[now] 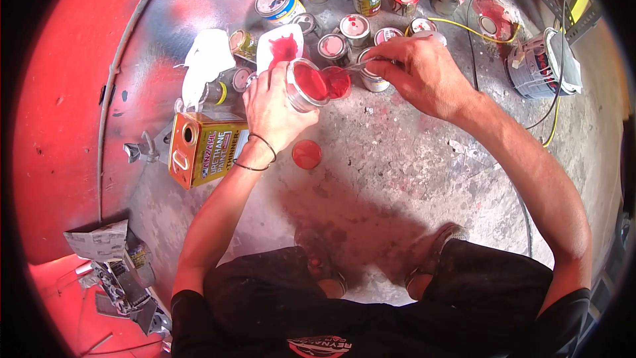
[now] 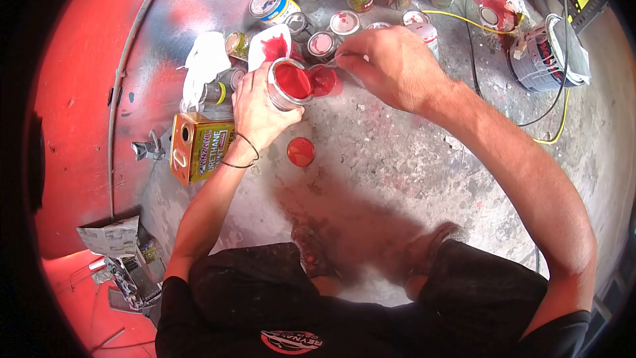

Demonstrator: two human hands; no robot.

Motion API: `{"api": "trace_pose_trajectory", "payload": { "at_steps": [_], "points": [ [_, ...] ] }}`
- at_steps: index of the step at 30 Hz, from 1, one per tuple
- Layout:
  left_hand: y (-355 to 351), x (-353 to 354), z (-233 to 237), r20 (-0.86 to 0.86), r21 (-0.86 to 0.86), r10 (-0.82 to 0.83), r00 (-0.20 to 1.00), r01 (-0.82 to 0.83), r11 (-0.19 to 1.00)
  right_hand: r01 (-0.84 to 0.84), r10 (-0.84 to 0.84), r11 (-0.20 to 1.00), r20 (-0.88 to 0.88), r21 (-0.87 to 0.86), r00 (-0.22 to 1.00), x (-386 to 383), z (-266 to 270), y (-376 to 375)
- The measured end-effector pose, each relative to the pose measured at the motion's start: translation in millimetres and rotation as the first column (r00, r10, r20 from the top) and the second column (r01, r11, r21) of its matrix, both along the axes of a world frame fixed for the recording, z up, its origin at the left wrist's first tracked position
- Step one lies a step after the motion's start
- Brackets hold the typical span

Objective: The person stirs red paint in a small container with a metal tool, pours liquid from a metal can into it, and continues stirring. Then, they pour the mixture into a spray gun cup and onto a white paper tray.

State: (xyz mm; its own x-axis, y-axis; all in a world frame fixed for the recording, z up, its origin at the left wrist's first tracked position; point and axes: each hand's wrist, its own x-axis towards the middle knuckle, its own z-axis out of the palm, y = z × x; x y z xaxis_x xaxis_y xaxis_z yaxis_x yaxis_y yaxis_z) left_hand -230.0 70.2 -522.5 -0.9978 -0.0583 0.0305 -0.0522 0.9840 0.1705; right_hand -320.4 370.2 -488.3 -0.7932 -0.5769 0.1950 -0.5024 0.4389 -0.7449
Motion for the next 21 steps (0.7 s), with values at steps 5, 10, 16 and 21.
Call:
{"api": "trace_pose_trajectory", "payload": {
  "at_steps": [5, 10, 16, 21],
  "points": [
    [2.8, 0.1, 2.0, 0.003, 0.003, 0.001, 1.0, -0.001, 1.0, 0.008, -0.008, 1.0, -0.004, -0.006, 1.0, 2.3, 1.8, 0.0],
    [3.0, 0.0, 2.1, 0.012, -0.008, -0.006, 1.0, 0.006, 1.0, 0.005, -0.006, 1.0, -0.018, -0.016, 1.0, 2.9, 2.5, 0.6],
    [3.6, -0.8, 3.3, 0.003, -0.019, -0.022, 1.0, 0.022, 1.0, 0.005, -0.005, 1.0, -0.036, -0.005, 0.999, 1.6, 1.9, 1.6],
    [2.0, -1.4, 0.4, -0.007, -0.024, -0.039, 0.999, 0.039, 0.999, -0.001, 0.0, 1.0, -0.061, -0.025, 0.998, 2.6, -1.5, 0.8]
  ]
}}
